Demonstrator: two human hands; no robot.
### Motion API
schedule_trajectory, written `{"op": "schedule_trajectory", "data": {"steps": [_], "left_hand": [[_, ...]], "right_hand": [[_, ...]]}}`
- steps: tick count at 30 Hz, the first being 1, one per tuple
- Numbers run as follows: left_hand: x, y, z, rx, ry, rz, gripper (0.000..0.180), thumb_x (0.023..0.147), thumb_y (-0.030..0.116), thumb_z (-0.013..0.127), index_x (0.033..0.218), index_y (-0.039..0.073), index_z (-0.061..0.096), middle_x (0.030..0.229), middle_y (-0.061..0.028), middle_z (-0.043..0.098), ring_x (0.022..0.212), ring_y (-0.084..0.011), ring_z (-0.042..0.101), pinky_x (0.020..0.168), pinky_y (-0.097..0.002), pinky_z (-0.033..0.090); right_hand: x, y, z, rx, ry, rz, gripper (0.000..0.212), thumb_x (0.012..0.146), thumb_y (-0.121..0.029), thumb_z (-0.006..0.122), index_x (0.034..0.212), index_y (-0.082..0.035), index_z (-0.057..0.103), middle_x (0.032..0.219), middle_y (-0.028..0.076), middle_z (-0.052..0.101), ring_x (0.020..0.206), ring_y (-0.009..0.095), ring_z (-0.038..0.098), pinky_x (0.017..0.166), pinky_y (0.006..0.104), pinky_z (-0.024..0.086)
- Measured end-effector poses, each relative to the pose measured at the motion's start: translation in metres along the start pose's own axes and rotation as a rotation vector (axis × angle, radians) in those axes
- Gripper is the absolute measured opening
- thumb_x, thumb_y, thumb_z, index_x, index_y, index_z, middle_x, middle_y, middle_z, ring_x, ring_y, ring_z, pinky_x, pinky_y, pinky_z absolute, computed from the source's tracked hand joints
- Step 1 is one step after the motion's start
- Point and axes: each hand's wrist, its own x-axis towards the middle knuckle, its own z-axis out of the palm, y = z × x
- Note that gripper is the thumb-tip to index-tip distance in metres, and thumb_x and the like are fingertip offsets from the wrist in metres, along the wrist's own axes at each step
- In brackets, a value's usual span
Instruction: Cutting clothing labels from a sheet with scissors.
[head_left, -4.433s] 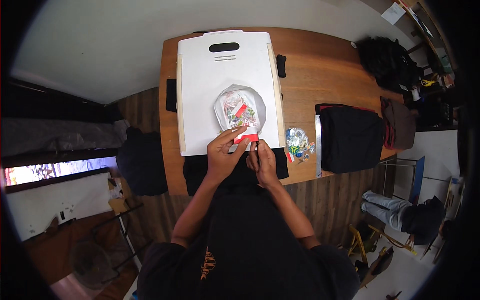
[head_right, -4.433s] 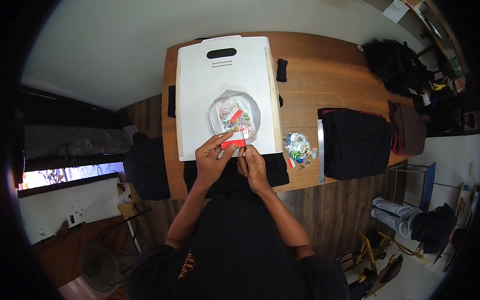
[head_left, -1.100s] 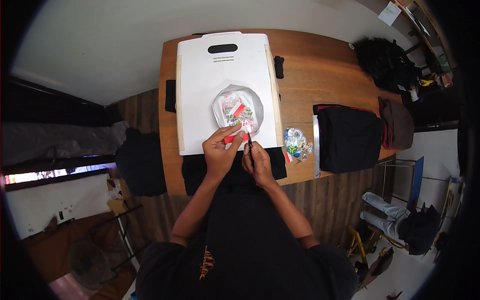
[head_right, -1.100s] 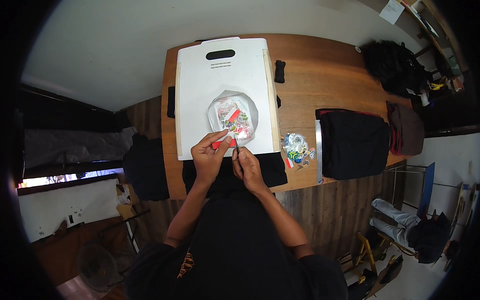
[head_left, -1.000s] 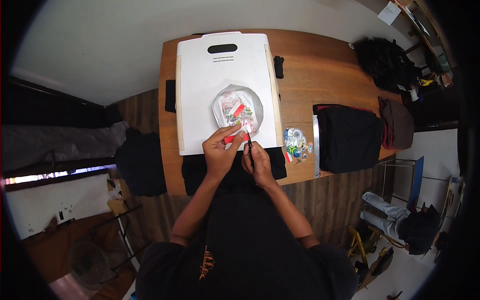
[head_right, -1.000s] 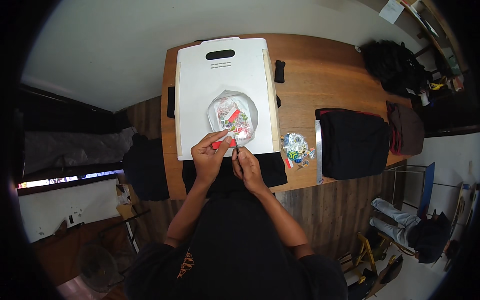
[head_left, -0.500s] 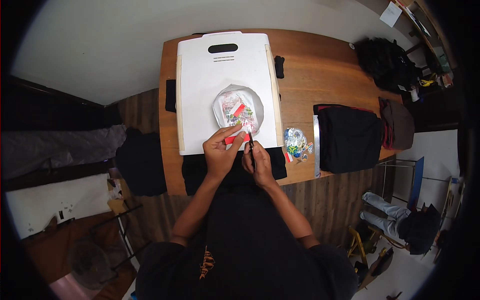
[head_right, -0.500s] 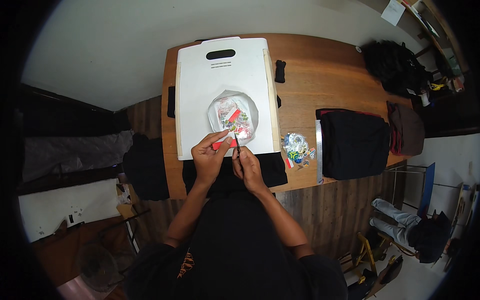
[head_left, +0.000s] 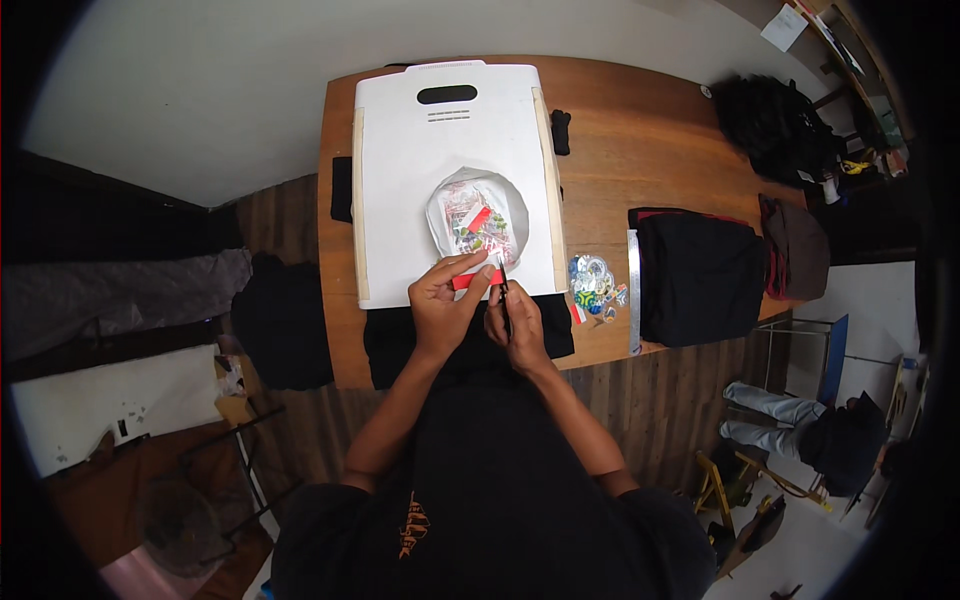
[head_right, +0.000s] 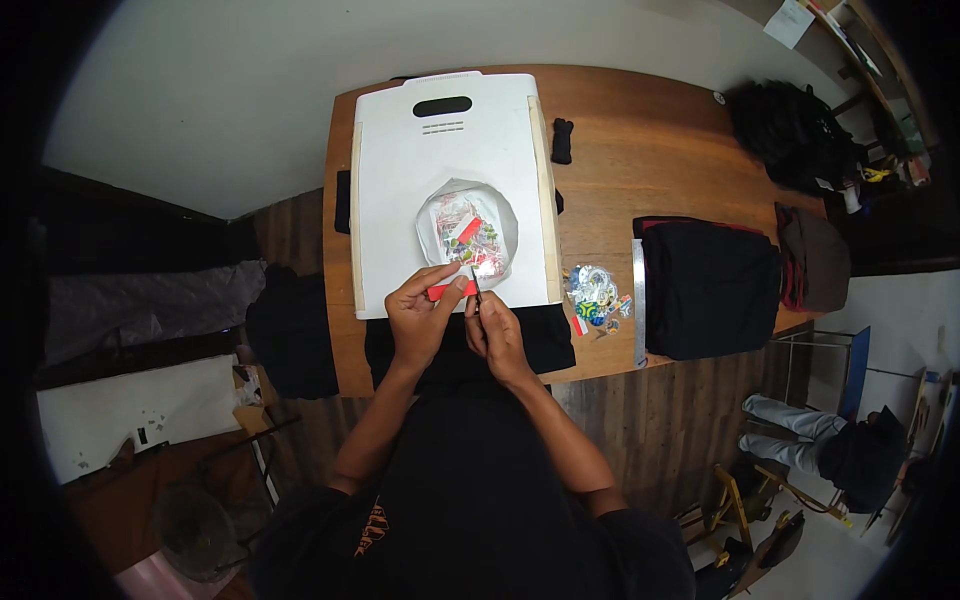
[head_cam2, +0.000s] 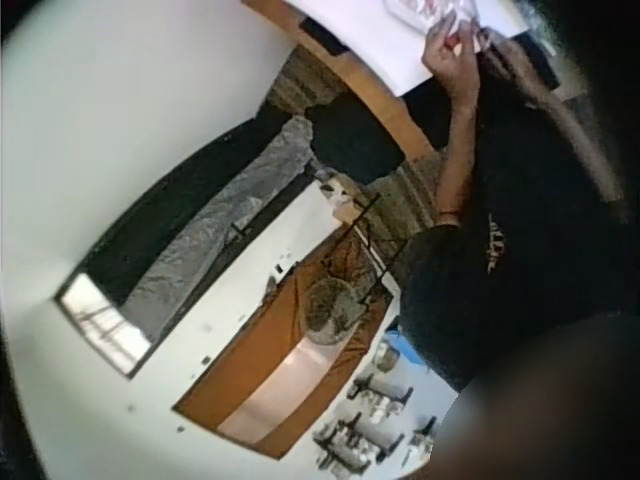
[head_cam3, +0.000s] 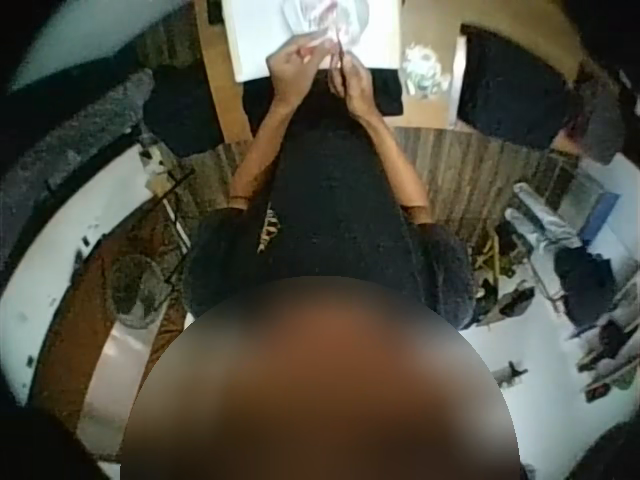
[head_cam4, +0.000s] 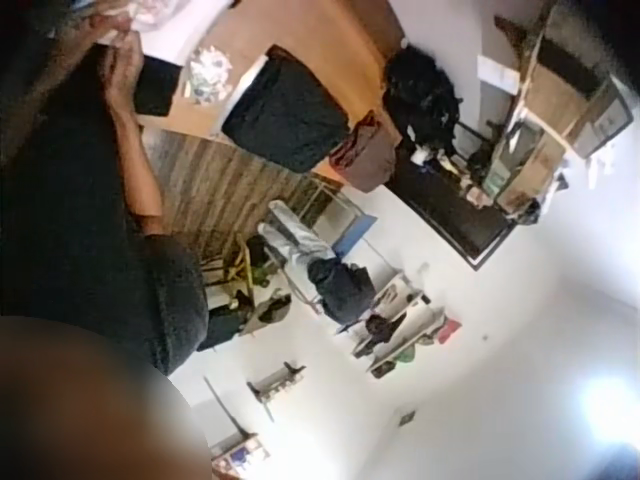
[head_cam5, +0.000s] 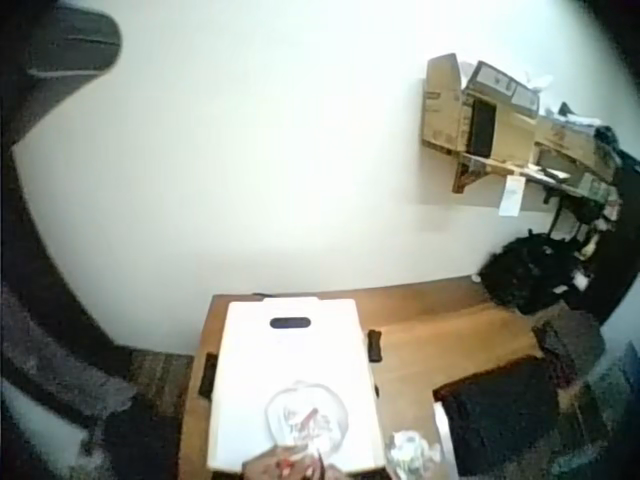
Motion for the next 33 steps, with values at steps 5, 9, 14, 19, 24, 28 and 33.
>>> {"op": "schedule_trajectory", "data": {"steps": [5,9,14,19,24,28,33], "left_hand": [[-0.001,-0.003,-0.001,-0.021,0.004,-0.014,0.026,0.086,-0.010,0.071,0.113,-0.009,0.070,0.110,-0.0168,0.068,0.102,-0.0180,0.067,0.090,-0.0272,0.054],[-0.001,-0.003,0.000,-0.008,-0.003,-0.019,0.026,0.086,-0.010,0.071,0.113,-0.009,0.070,0.110,-0.0166,0.068,0.102,-0.0180,0.067,0.090,-0.0272,0.054],[0.002,-0.005,-0.002,-0.003,-0.001,-0.035,0.026,0.087,-0.010,0.071,0.113,-0.009,0.070,0.110,-0.0169,0.068,0.102,-0.0179,0.067,0.090,-0.0271,0.054],[0.004,-0.005,-0.001,-0.002,-0.016,-0.007,0.026,0.087,-0.009,0.071,0.113,-0.009,0.070,0.111,-0.0173,0.068,0.103,-0.0178,0.067,0.089,-0.0264,0.055],[0.002,-0.006,-0.001,-0.012,-0.011,-0.019,0.027,0.086,-0.010,0.071,0.113,-0.009,0.070,0.111,-0.0176,0.068,0.102,-0.0177,0.067,0.090,-0.0266,0.055],[0.002,-0.006,0.001,-0.009,0.014,-0.004,0.027,0.086,-0.010,0.071,0.112,-0.009,0.070,0.111,-0.0180,0.068,0.102,-0.0179,0.067,0.091,-0.0268,0.054],[0.003,-0.010,-0.001,0.006,0.022,0.016,0.026,0.086,-0.011,0.071,0.112,-0.009,0.070,0.111,-0.0179,0.068,0.103,-0.0183,0.067,0.092,-0.0269,0.054]], "right_hand": [[0.000,0.008,-0.004,0.019,0.011,0.028,0.037,0.110,-0.038,0.035,0.099,-0.006,0.052,0.054,-0.004,0.033,0.045,0.006,0.027,0.045,0.0227,0.026],[0.002,0.008,-0.004,0.002,0.026,0.032,0.037,0.111,-0.038,0.034,0.099,-0.006,0.052,0.054,-0.004,0.033,0.045,0.006,0.027,0.045,0.0225,0.026],[0.002,0.003,-0.003,-0.009,0.048,0.031,0.038,0.110,-0.038,0.035,0.097,-0.006,0.051,0.053,-0.005,0.032,0.045,0.005,0.027,0.045,0.0224,0.026],[0.002,0.005,-0.008,-0.018,0.018,0.044,0.038,0.110,-0.038,0.035,0.096,-0.007,0.051,0.054,-0.005,0.032,0.045,0.005,0.027,0.045,0.0223,0.025],[0.003,0.004,-0.005,-0.037,0.039,0.021,0.038,0.110,-0.038,0.035,0.097,-0.006,0.051,0.054,-0.005,0.032,0.045,0.005,0.026,0.045,0.0224,0.025],[-0.002,0.006,-0.011,-0.023,0.027,0.050,0.039,0.110,-0.040,0.035,0.098,-0.006,0.051,0.054,-0.005,0.032,0.045,0.005,0.026,0.045,0.0226,0.025],[-0.006,0.005,-0.011,-0.017,0.017,0.082,0.038,0.110,-0.040,0.035,0.099,-0.007,0.051,0.055,-0.005,0.032,0.046,0.005,0.026,0.046,0.0227,0.025]]}}
